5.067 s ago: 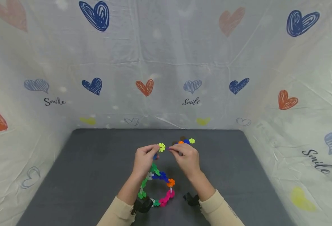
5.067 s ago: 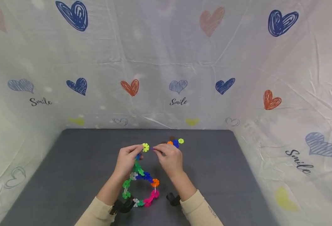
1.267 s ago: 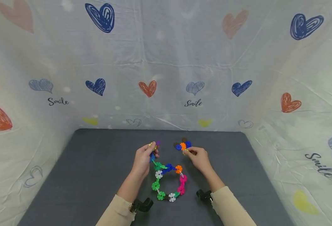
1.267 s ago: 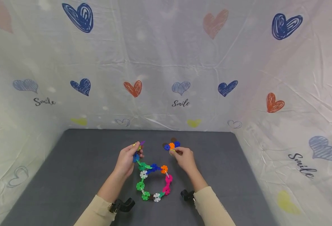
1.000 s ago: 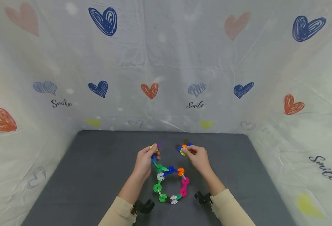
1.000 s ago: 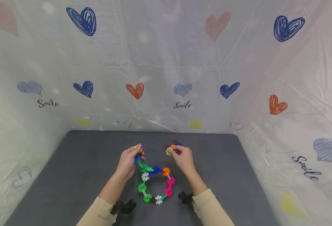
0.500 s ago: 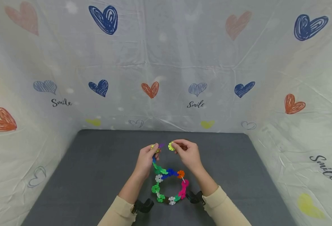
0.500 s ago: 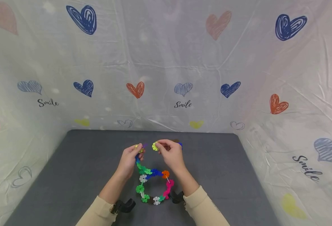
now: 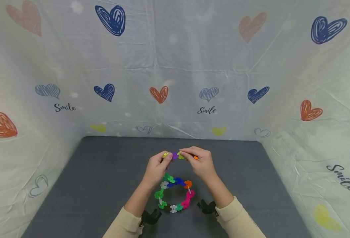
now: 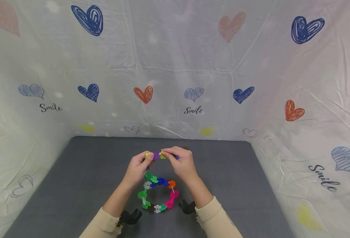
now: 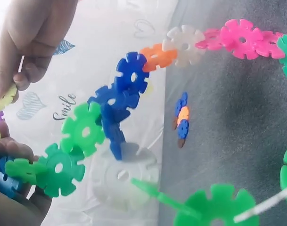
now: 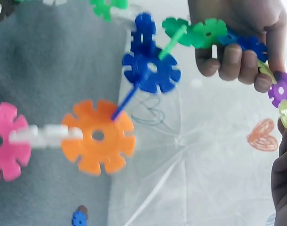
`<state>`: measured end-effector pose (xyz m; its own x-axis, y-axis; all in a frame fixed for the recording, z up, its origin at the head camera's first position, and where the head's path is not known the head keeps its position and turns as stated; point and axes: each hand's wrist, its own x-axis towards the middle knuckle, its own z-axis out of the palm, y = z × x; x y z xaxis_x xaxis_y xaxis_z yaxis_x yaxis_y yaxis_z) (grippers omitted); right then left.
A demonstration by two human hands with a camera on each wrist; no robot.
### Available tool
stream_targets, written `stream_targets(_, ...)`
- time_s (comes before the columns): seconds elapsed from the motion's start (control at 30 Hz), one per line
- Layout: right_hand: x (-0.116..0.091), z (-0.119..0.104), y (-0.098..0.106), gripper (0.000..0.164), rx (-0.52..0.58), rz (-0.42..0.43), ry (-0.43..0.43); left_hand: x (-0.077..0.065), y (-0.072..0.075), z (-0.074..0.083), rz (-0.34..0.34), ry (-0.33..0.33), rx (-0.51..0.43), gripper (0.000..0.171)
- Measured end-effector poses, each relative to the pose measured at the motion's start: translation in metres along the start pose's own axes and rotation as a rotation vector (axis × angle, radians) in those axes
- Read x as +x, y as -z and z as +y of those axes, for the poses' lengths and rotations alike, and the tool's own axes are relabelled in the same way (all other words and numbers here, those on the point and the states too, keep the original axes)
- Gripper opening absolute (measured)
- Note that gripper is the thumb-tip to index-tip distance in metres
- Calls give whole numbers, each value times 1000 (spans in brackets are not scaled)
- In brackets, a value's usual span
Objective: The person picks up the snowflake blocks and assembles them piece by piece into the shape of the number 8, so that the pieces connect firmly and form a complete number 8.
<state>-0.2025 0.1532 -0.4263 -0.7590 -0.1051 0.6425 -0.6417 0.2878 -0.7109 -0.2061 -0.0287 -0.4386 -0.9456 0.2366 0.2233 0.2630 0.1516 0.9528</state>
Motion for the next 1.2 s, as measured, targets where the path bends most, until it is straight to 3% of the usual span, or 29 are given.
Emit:
stream_targets(0.13,1,8,2,14,-47,-19,81,0,-2,3,-22,-17,12,29)
stream_targets(0.3,-3,33,0,15,-85,-18,81,6,-8,-17,-14,0,4,32)
stream_targets(0.4,-6,43,4,19,-83,-24,-4,8,-10,-28,24,25,-11,35)
stream_targets(0.5,-9,55,13,25,-109,-11,-152,10,-10,-34,85,87,-73,37)
stream_targets(0.63,-17,82,24,26,-162,20,-347,11,-4,-40,190,194,-198,39)
stream_targets(0.73,-26,105,28,23,-228,15,-459,13,0,-44,211,259,-312,41)
stream_targets(0.83,-37,127,28,22,-342,-39,-532,14,2,-47,191,316,-414,40)
stream_targets(0.97,-50,151,28,28,-552,-137,-589,15,0,-49,181,354,-464,39)
stream_targets(1.1,-58,163,30,42,-747,-290,-680,15,-1,-51,206,388,-496,40)
stream_targets(1.2,-62,165,33,46,-819,-371,-720,15,-1,-53,234,401,-532,38)
